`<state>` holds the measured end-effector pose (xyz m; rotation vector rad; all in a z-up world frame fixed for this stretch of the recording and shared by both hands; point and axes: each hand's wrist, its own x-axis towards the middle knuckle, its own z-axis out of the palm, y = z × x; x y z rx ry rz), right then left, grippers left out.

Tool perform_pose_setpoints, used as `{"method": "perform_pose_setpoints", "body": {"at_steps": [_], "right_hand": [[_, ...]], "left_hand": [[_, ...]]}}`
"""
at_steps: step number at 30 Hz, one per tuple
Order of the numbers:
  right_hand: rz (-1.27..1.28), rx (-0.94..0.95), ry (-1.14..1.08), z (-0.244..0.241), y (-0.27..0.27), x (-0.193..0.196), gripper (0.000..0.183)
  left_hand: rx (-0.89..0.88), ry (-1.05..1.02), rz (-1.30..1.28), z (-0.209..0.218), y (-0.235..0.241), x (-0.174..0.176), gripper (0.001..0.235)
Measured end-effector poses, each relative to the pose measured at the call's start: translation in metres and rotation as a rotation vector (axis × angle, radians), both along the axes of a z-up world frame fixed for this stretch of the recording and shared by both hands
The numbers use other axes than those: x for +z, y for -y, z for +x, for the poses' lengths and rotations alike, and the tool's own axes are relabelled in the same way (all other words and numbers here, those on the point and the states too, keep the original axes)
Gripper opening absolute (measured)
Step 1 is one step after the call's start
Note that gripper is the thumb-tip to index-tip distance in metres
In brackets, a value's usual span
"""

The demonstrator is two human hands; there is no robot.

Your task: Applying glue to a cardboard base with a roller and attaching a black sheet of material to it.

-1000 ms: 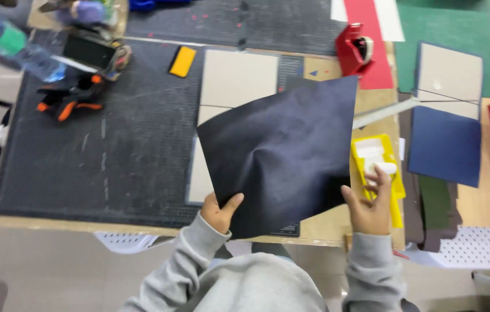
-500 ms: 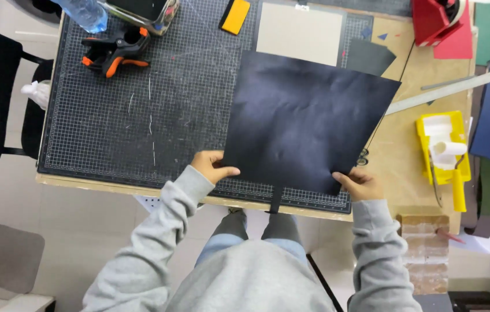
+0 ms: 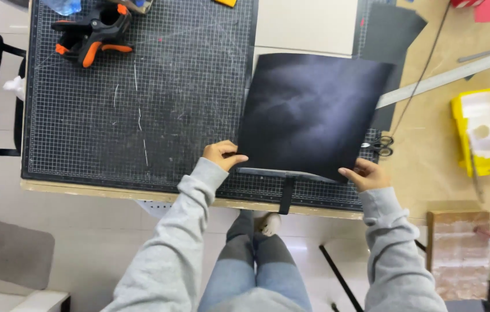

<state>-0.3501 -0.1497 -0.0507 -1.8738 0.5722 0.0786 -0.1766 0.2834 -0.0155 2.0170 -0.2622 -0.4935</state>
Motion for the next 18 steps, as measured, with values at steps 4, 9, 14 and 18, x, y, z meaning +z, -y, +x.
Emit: {"method": "perform_pose_setpoints", "body": {"at_steps": [4, 9, 14, 18], "right_hand": [[-0.241, -0.024, -0.019, -0.026, -0.003, -0.015, 0.016], [-0.384, 0.038, 0.000, -0.016, -0.006, -0.015, 0.015], [-0.403, 0.151, 0.085, -0.010, 0.001, -0.016, 0.023], [-0.388, 0.144, 0.065, -0.016, -0.001, -0.010, 0.022]], "left_hand": [[0.039, -0.003, -0.062, -0.011, 0.004, -0.007, 0.019], [0.025, 0.030, -0.083, -0.012, -0.004, -0.019, 0.014], [0.132, 0.117, -0.059, -0.025, -0.007, -0.016, 0.019], [0.142, 0.096, -0.056, -0.029, -0.005, -0.012, 0.018]]}}
